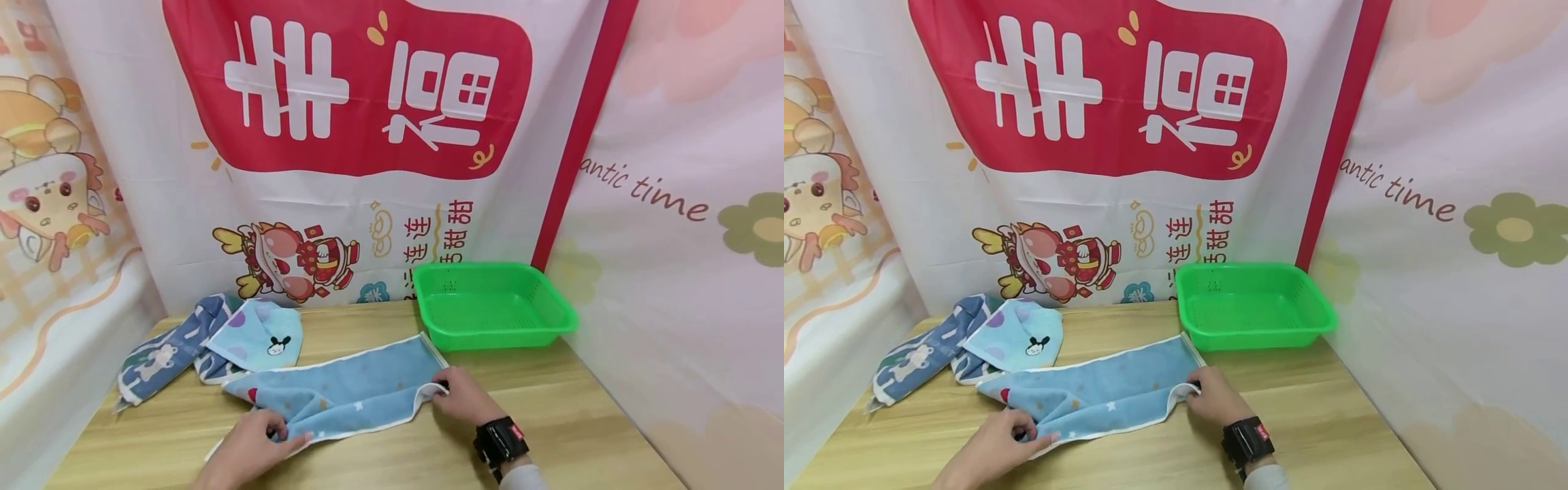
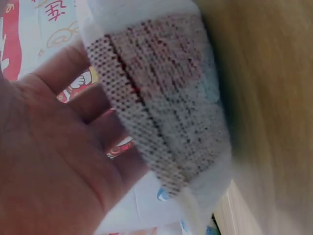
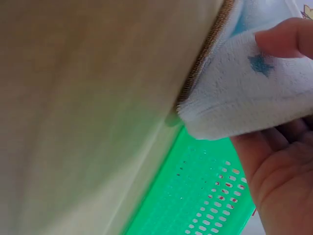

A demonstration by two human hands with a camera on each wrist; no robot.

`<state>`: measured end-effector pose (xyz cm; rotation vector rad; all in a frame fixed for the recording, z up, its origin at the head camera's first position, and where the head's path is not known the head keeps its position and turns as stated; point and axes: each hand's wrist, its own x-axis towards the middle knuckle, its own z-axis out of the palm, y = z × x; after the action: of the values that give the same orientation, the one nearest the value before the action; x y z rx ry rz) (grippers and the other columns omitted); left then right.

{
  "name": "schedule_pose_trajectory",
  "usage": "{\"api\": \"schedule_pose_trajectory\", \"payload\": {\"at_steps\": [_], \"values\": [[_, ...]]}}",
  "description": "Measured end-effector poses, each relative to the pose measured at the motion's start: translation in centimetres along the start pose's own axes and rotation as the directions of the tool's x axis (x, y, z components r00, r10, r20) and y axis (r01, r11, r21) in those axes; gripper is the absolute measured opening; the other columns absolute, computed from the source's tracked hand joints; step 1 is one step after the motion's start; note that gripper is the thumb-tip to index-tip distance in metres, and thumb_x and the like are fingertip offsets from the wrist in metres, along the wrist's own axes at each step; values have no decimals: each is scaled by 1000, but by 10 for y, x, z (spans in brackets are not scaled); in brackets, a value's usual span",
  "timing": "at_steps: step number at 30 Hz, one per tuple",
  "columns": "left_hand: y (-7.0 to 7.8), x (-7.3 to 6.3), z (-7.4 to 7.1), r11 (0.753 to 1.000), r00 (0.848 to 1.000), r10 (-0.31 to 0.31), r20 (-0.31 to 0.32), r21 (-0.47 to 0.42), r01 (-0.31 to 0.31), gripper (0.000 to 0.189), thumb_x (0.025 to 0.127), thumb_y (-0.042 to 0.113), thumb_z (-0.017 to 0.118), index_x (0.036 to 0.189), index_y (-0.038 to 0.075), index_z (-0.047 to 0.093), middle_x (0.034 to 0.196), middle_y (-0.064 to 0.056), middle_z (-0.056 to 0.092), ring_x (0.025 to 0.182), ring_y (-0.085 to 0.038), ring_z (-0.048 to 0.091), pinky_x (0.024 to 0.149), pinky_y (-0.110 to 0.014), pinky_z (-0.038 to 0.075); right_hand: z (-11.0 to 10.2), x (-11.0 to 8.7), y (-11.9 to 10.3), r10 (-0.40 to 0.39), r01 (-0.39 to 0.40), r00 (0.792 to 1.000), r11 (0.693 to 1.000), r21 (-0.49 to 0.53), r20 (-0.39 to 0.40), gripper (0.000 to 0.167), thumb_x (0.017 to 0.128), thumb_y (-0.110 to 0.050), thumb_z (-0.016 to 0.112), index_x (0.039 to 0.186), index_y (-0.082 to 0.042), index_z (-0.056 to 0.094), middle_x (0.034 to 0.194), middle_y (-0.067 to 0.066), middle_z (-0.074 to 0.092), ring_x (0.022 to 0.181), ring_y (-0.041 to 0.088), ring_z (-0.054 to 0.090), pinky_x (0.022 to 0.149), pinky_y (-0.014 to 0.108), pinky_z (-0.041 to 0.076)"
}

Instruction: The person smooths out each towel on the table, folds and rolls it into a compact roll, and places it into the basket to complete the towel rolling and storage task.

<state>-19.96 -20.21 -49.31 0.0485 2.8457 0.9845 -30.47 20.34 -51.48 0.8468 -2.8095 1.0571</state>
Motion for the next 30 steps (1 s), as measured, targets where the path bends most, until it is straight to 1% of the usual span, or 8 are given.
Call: {"api": "schedule_pose_trajectory", "payload": {"at_steps": [2, 5, 9, 13, 16, 23, 26, 30], "values": [[-1, 2, -1, 1000, 1000, -19, 4, -15, 19, 46, 91, 56, 68, 71, 15, 64, 63, 2, 50, 60, -14, 47, 57, -28, 37, -1, -5, 1, 16, -17, 1000, 1000, 9, 21, 12, 76, 0, 70, 79, -12, 71, 74, -5, 63, 68, 5, 54, 61, 23, 48], [-4, 4, -4, 1000, 1000, -7, -20, 12, 7, 32, 98, 34, 66, 73, 14, 69, 63, 4, 54, 60, -12, 49, 58, -29, 41, -3, -16, 2, 20, -20, 999, 1000, -5, 32, 12, 73, -3, 70, 73, -14, 69, 73, -8, 62, 70, 5, 57, 61, 22, 47], [-8, 4, -4, 998, 996, 46, -76, 56, -41, 9, 91, 12, 72, 82, 13, 73, 79, 6, 67, 74, -9, 58, 70, -34, 50, -8, -34, 1, 26, -24, 999, 998, -52, 33, 15, 70, -5, 68, 65, -19, 64, 65, -13, 56, 63, 1, 53, 55, 21, 43], [-10, 5, -4, 997, 994, 59, -92, 59, -54, 9, 84, 5, 76, 81, 12, 72, 79, 5, 67, 75, -10, 58, 72, -35, 52, -18, -47, -3, 19, -14, 997, 998, -60, 73, 18, 71, -7, 66, 60, -20, 60, 56, -16, 46, 52, -2, 41, 49, 19, 36], [-10, 5, -5, 997, 997, 42, -72, 65, -37, 9, 83, 1, 76, 83, 9, 71, 77, 3, 65, 72, -12, 56, 70, -35, 52, -25, -56, -7, 37, -32, 992, 999, -43, 120, 22, 74, -10, 67, 56, -18, 57, 52, -17, 39, 48, -2, 35, 47, 19, 31], [-13, 2, -11, 991, 995, -101, -8, 90, 102, 8, 88, 6, 74, 93, 1, 70, 75, -2, 59, 67, -16, 52, 61, -33, 47, -34, -67, -11, 157, -161, 961, 987, -4, 227, 40, 88, -29, 69, 54, -23, 50, 49, -18, 37, 44, 0, 34, 44, 19, 30], [-15, -2, -12, 984, 989, -145, 26, 106, 142, 8, 89, 8, 74, 92, 2, 69, 73, -2, 59, 64, -16, 53, 58, -32, 46, -36, -63, -12, 145, -149, 959, 989, -2, 243, 45, 91, -32, 70, 53, -23, 47, 48, -18, 37, 42, -1, 34, 43, 19, 30], [-18, -6, -12, 980, 984, -159, 79, 136, 148, 10, 90, 12, 74, 84, 6, 67, 70, -1, 60, 63, -16, 53, 60, -32, 45, -42, -48, -14, 99, -87, 970, 994, -64, 222, 34, 93, -23, 69, 61, -17, 60, 54, -14, 46, 47, 1, 40, 46, 21, 36]]}}
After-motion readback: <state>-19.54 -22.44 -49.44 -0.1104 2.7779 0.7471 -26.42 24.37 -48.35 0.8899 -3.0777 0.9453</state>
